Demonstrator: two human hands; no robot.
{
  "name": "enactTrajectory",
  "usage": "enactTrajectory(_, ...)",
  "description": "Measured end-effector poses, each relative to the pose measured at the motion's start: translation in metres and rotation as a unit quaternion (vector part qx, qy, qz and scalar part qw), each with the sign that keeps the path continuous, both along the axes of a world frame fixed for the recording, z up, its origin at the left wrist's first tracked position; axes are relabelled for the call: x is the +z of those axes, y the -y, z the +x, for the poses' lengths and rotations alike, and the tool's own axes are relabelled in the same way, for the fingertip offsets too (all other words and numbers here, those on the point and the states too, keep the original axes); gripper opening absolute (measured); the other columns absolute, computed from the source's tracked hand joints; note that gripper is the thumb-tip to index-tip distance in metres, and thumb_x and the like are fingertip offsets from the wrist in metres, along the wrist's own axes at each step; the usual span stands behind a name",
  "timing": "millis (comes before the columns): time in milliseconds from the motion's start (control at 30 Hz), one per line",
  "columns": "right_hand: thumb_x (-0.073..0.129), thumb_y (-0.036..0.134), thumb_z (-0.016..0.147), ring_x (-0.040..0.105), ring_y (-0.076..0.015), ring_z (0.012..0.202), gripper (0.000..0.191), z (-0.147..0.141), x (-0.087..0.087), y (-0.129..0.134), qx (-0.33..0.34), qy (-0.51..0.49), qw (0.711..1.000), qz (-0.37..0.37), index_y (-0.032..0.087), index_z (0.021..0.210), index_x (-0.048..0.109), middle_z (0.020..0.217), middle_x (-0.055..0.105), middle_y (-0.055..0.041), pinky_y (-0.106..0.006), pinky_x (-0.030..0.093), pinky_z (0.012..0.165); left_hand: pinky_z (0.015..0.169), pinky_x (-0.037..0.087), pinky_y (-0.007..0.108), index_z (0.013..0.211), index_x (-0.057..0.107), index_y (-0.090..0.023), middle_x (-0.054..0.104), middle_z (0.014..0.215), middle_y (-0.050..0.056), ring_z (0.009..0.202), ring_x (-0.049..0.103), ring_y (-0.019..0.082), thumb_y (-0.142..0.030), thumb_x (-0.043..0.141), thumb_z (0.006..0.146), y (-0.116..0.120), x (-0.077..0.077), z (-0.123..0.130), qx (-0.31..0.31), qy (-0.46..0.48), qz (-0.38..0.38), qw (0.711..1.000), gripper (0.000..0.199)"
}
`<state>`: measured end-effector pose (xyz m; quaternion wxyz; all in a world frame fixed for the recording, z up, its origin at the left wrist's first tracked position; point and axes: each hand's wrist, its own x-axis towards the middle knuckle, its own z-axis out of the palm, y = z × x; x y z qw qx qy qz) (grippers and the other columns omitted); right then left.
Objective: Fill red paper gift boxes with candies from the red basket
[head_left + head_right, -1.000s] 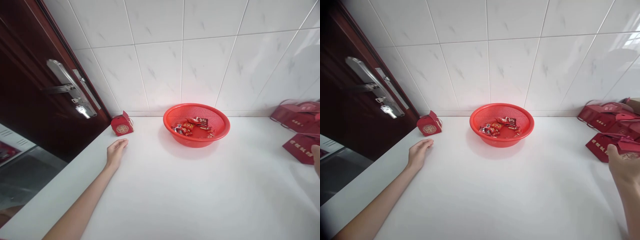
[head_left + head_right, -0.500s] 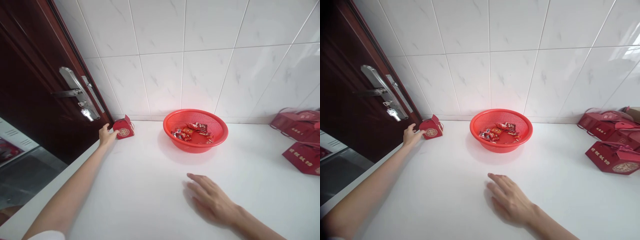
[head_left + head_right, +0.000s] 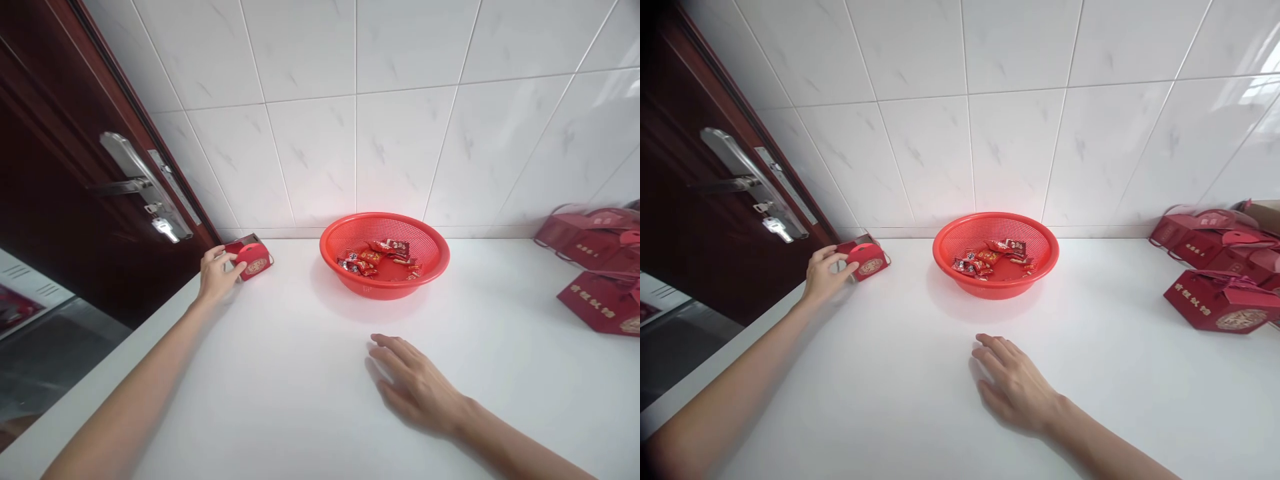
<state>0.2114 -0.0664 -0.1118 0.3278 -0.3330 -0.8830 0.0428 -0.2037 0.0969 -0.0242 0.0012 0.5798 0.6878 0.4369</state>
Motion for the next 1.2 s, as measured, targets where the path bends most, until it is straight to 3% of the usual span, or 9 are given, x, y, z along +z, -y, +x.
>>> enactTrajectory(133,0.051,0.016,0.091,0.069,-0.0315,0.112,0.04,0.002,0.001,-0.001,-0.007,-0.001,1.0,-0.013,0.017,0.131,0.056,0.129,0.066,-0.0203,-0.047,0.064,0.087,0.109,0.045,0.043,0.075,0.064,-0.022,0.063,0.107,0.006,0.112,0.062,0.029,-0.029,0.069,0.074,0.023,-0.002,0.017,-0.043,-0.005,0.059,0.997,0.009)
enactTrajectory(233,0.052,0.017,0.091,0.069,-0.031,0.113,0.038,0.002,0.002,-0.001,-0.015,-0.009,1.0,-0.024,0.018,0.129,0.057,0.13,0.066,-0.0193,-0.046,0.064,0.087,0.097,0.051,0.039,0.079,0.066,-0.022,0.066,0.096,0.005,0.095,0.065,0.025,-0.041,0.066,0.079,0.041,-0.002,0.035,-0.103,0.016,0.107,0.989,0.019)
enactTrajectory(433,0.051,0.031,0.099,0.071,-0.0269,0.111,0.034,0.004,0.004,-0.004,-0.058,-0.069,0.988,-0.128,0.022,0.131,0.055,0.131,0.066,-0.0162,-0.041,0.064,0.088,0.077,0.054,0.033,0.079,0.067,-0.022,0.069,0.079,0.002,0.078,0.065,0.02,-0.04,0.065,0.086,0.083,0.002,0.091,-0.255,0.077,0.078,0.961,0.019)
enactTrajectory(567,0.047,0.047,0.102,0.071,-0.0254,0.101,0.039,0.007,0.006,-0.008,-0.095,-0.162,0.953,-0.239,0.023,0.132,0.053,0.119,0.071,-0.0126,-0.043,0.062,0.088,0.077,0.055,0.032,0.084,0.069,-0.023,0.075,0.09,0.004,0.083,0.068,0.019,-0.023,0.064,0.091,0.106,-0.009,0.131,-0.393,-0.023,0.144,0.908,0.008)
enactTrajectory(700,0.039,0.058,0.103,0.069,-0.028,0.108,0.048,0.009,0.014,-0.008,-0.057,-0.275,0.904,-0.322,0.023,0.132,0.054,0.125,0.069,-0.0138,-0.046,0.059,0.094,0.071,0.053,0.032,0.089,0.071,-0.025,0.076,0.098,0.006,0.078,0.065,0.017,-0.015,0.058,0.092,0.125,-0.026,0.164,-0.495,-0.12,0.193,0.838,0.017)
enactTrajectory(800,0.039,0.068,0.099,0.068,-0.0317,0.113,0.059,0.011,0.02,-0.006,-0.033,-0.342,0.877,-0.336,0.023,0.134,0.053,0.132,0.065,-0.0152,-0.048,0.059,0.093,0.068,0.052,0.032,0.09,0.07,-0.025,0.074,0.101,0.007,0.071,0.06,0.016,-0.013,0.053,0.092,0.135,-0.033,0.183,-0.521,-0.158,0.194,0.816,0.02)
enactTrajectory(900,0.048,0.073,0.093,0.064,-0.0334,0.12,0.066,0.014,0.026,-0.005,-0.038,-0.363,0.878,-0.309,0.025,0.137,0.051,0.137,0.062,-0.0145,-0.049,0.055,0.098,0.067,0.051,0.032,0.091,0.068,-0.023,0.072,0.104,0.009,0.071,0.057,0.016,-0.01,0.054,0.089,0.141,-0.035,0.198,-0.533,-0.15,0.188,0.811,0.019)
enactTrajectory(1067,0.061,0.059,0.093,0.059,-0.0304,0.127,0.056,0.016,0.029,-0.005,-0.023,-0.364,0.874,-0.322,0.028,0.138,0.05,0.14,0.06,-0.0104,-0.048,0.048,0.107,0.073,0.055,0.038,0.099,0.065,-0.02,0.064,0.121,0.014,0.076,0.058,0.018,-0.016,0.056,0.081,0.141,-0.032,0.206,-0.576,-0.076,0.151,0.8,0.021)
enactTrajectory(1200,0.065,0.052,0.093,0.056,-0.0292,0.13,0.054,0.016,0.026,-0.007,-0.016,-0.359,0.876,-0.321,0.028,0.139,0.049,0.143,0.057,-0.0104,-0.046,0.046,0.11,0.076,0.057,0.038,0.111,0.065,-0.017,0.057,0.135,0.017,0.08,0.062,0.017,-0.013,0.044,0.091,0.133,-0.026,0.203,-0.572,-0.033,0.108,0.813,0.029)
